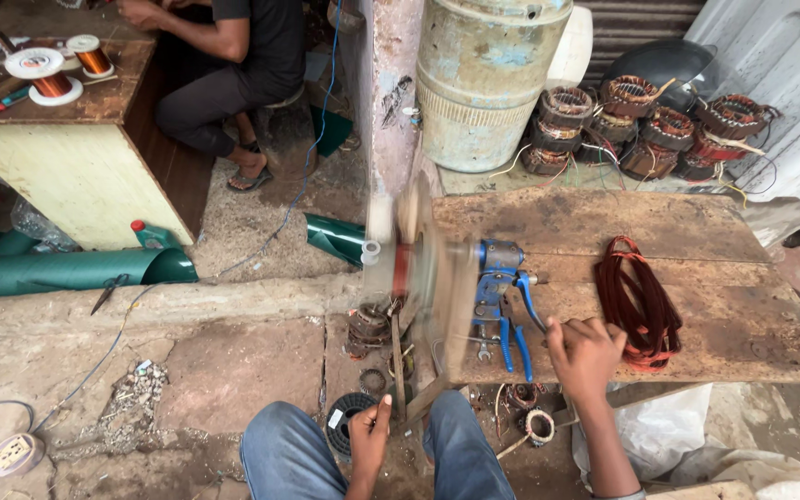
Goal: The person winds copper wire onto a wooden spool using a manual winding machine, then removes the resulting coil and prepares the next one.
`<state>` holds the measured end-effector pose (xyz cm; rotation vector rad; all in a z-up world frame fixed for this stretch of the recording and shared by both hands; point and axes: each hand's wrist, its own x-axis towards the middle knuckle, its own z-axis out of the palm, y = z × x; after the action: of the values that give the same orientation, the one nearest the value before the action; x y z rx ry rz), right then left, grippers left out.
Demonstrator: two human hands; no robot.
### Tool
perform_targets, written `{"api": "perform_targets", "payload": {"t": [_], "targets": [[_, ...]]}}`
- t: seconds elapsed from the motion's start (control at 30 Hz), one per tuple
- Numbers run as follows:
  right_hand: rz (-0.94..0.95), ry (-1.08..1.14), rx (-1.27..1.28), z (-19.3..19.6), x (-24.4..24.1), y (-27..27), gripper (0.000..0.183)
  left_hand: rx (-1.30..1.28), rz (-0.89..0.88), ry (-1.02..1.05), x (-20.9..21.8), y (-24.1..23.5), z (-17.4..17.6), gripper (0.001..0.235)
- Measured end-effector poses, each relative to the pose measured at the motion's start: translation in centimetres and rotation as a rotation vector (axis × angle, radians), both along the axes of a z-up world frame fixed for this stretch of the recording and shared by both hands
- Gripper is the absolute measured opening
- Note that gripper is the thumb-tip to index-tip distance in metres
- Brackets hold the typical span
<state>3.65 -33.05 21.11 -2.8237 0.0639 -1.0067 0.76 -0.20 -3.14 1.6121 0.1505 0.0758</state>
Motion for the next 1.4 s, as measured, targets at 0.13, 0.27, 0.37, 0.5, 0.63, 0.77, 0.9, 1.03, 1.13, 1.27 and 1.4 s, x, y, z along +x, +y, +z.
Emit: {"api": "perform_targets", "payload": {"t": [0.13, 0.27, 0.37, 0.5, 0.63, 0.77, 0.9, 1.03, 1.13, 1.27, 1.4], "targets": [[0.004, -0.206, 0.047, -0.4, 2.2, -2.2, 0.05, 0.034, 0.027, -0.007, -0.1, 0.0, 0.1, 0.056], [-0.111, -0.229, 0.085, 0.3, 4.7, -3.8, 0.061, -0.001, 0.038, 0.039, -0.2, -0.2, 0.0, 0.057], [-0.095, -0.279, 0.108, 3.0, 6.5, -3.7, 0.06, 0.021, 0.045, 0.075, -0.1, -0.1, -0.1, 0.056], [0.009, -0.349, 0.116, 5.5, 8.9, -3.3, 0.057, 0.063, 0.051, 0.022, -0.2, 0.1, -0.5, 0.056], [-0.117, -0.321, 0.145, 4.8, 13.4, -4.6, 0.056, 0.063, 0.043, 0.023, -0.2, 0.1, -0.9, 0.054], [-0.144, -0.283, 0.175, 3.2, 17.5, -5.6, 0.062, 0.059, 0.039, 0.033, -0.7, 0.2, -1.0, 0.054], [-0.123, -0.22, 0.116, 1.9, 19.5, -5.2, 0.063, 0.036, 0.019, 0.056, -0.5, 0.2, -0.9, 0.055], [-0.078, -0.077, 0.132, -0.8, 20.3, -5.0, 0.063, 0.037, 0.014, 0.044, -0.6, 0.3, -0.5, 0.055], [-0.089, 0.036, 0.066, -4.0, 20.8, -5.3, 0.056, 0.034, 0.014, 0.053, -0.7, 0.3, -0.2, 0.057], [-0.111, 0.168, 0.079, -5.6, 19.1, -4.2, 0.05, 0.049, 0.007, 0.082, -0.8, 0.4, 0.2, 0.058], [0.033, 0.071, 0.048, -6.7, 15.1, -2.6, 0.041, 0.059, 0.014, 0.053, -0.5, 0.3, 0.4, 0.058]]}}
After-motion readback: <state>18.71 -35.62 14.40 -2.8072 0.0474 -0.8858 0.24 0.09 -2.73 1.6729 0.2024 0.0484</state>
